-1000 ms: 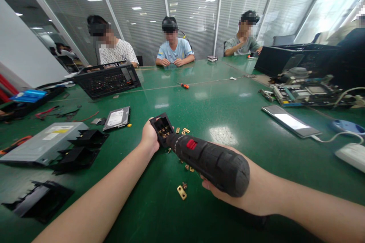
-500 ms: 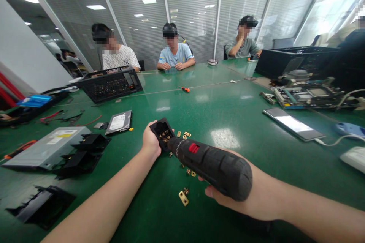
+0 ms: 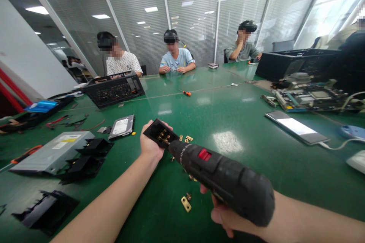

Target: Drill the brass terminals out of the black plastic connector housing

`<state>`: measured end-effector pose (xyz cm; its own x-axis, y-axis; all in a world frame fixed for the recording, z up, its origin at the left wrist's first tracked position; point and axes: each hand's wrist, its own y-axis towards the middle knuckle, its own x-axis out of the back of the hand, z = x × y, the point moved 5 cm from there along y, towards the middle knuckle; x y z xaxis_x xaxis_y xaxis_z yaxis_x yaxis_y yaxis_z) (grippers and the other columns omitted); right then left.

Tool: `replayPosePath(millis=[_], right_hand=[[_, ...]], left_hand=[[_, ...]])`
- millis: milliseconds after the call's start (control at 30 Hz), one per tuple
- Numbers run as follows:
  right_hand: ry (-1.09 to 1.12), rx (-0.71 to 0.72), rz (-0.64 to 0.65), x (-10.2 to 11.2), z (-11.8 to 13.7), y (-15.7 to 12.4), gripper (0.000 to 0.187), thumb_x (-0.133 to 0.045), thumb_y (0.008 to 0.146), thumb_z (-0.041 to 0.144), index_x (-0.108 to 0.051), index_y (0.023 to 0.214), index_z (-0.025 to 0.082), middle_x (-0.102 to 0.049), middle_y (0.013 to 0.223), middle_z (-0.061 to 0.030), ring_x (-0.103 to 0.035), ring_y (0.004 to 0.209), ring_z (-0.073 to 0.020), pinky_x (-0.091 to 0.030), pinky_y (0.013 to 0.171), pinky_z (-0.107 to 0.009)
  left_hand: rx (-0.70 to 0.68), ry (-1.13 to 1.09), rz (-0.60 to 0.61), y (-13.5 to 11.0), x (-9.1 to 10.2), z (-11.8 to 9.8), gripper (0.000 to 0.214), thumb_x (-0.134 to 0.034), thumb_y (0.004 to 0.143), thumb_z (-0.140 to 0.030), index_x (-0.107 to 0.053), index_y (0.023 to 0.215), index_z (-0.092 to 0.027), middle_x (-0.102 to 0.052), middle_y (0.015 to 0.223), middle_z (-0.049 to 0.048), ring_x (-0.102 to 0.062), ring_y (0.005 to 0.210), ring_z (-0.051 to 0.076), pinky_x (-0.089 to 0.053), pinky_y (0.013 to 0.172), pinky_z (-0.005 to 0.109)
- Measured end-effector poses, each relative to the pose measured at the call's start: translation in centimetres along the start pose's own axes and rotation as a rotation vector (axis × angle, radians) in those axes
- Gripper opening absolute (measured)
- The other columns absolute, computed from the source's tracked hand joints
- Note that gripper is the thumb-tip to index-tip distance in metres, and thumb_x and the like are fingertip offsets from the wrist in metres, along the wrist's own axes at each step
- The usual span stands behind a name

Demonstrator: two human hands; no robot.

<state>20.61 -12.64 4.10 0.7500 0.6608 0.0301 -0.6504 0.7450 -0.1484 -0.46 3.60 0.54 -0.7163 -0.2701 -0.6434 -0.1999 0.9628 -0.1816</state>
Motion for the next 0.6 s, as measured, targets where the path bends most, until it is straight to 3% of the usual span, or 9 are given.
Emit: replayPosePath(millis=[67,167,300,400,467,600], right_hand=[[0.266,-0.080,-0.039,-0.4,-1.2,-0.1,0.036,-0.072,0.080,0.030,-0.058,0.111,0.021,-0.061,0.066,0.0049,-0.060,0.054,-0.0125,-0.050,0.054,-0.023],[0.636,-0.085,-0.060,-1.1,-1.7,0.0,0.040,-0.079,0.074,0.034,-0.061,0.106,0.018,-0.062,0.064,0.0049,-0.062,0.055,-0.0118,-0.054,0.063,-0.026],[0.839,-0.082,-0.031,-1.8,-1.3,0.3,0.045,-0.084,0.069,0.034,-0.063,0.103,0.016,-0.059,0.061,0.0062,-0.060,0.052,-0.0098,-0.056,0.066,-0.028],[0.783,-0.102,-0.034,-1.6,-1.0,0.2,0.049,-0.087,0.067,0.038,-0.063,0.104,0.016,-0.059,0.060,0.0063,-0.060,0.053,-0.0103,-0.055,0.065,-0.027],[0.632,-0.125,-0.051,-1.1,-1.4,-0.1,0.049,-0.085,0.070,0.039,-0.062,0.108,0.018,-0.061,0.063,0.0057,-0.062,0.054,-0.0115,-0.053,0.060,-0.026],[-0.001,0.002,-0.105,0.5,-2.3,0.1,0.041,-0.084,0.076,0.034,-0.067,0.112,0.023,-0.066,0.075,0.0028,-0.063,0.056,-0.0146,-0.051,0.051,-0.026]], left_hand=[[-0.006,-0.008,0.041,0.1,-0.2,-0.3,0.031,-0.057,0.088,-0.043,-0.067,0.074,-0.017,-0.069,0.067,0.0052,-0.070,0.063,0.021,-0.061,0.070,0.037],[0.039,-0.006,0.074,0.5,-0.2,-0.4,0.035,-0.060,0.090,-0.047,-0.067,0.076,-0.016,-0.070,0.068,0.0053,-0.070,0.064,0.020,-0.061,0.070,0.037],[0.093,0.002,0.117,0.8,0.0,-0.3,0.037,-0.063,0.090,-0.052,-0.066,0.078,-0.017,-0.070,0.070,0.0050,-0.070,0.064,0.019,-0.061,0.069,0.035],[0.103,0.033,0.137,0.9,0.0,-0.2,0.045,-0.057,0.092,-0.059,-0.066,0.078,-0.018,-0.070,0.070,0.0059,-0.069,0.064,0.020,-0.060,0.067,0.035],[0.098,0.088,0.131,0.7,0.0,-0.1,0.050,-0.052,0.093,-0.063,-0.065,0.076,-0.017,-0.070,0.069,0.0073,-0.069,0.062,0.021,-0.059,0.063,0.036],[0.113,0.188,0.116,0.0,-0.3,0.2,0.051,-0.047,0.095,-0.061,-0.063,0.075,-0.017,-0.069,0.066,0.0091,-0.068,0.058,0.023,-0.056,0.056,0.035]])
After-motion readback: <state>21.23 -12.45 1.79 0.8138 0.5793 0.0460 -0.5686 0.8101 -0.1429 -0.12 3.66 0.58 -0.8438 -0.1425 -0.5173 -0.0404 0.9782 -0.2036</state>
